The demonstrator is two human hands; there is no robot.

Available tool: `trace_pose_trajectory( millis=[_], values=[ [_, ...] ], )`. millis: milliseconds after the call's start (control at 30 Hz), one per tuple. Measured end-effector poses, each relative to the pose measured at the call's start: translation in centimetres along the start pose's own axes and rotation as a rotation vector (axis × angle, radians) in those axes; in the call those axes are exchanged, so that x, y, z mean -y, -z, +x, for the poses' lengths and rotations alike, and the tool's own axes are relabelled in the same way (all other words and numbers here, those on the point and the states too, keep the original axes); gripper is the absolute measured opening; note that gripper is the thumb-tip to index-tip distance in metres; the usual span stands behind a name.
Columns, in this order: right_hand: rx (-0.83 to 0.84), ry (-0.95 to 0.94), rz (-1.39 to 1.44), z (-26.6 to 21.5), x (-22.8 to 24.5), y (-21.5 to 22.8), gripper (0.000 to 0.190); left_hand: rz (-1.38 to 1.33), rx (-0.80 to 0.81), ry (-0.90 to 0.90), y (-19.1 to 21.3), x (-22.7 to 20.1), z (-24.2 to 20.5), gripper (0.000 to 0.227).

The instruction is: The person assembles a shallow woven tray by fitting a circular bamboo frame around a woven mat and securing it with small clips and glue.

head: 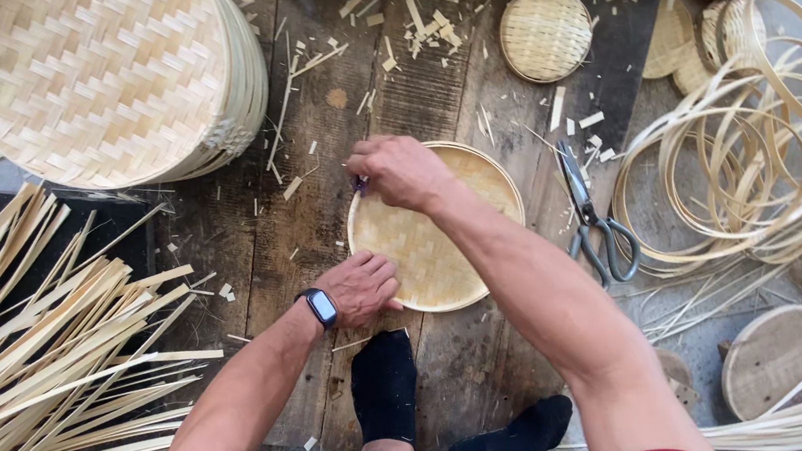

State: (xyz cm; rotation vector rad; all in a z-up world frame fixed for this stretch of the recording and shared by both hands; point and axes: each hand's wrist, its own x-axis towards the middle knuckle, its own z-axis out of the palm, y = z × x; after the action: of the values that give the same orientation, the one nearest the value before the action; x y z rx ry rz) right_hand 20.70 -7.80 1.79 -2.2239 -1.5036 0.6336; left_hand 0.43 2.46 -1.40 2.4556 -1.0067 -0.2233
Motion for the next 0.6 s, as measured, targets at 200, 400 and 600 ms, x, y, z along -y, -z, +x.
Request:
trace_pose_trajectory(
  millis=[200, 400, 600],
  values=[
    [-0.09, -0.206, 0.156, -1.3, -2.8, 0.5, 0.02, 0.028, 0.055, 0.012, 0.1, 0.1, 0.0, 0.038],
    [-0.431, -0.204, -0.125, -6.1, 1.2, -1.8, 0.073, 0.046, 0.07, 0.036, -0.1, -0.6, 0.1, 0.04],
    [-0.45, -0.24, 0.23, -17.1, 10.9, -6.6, 0.042, 0.078, -0.112, 0.141, -1.9, -2.2, 1.6, 0.017]
  ],
)
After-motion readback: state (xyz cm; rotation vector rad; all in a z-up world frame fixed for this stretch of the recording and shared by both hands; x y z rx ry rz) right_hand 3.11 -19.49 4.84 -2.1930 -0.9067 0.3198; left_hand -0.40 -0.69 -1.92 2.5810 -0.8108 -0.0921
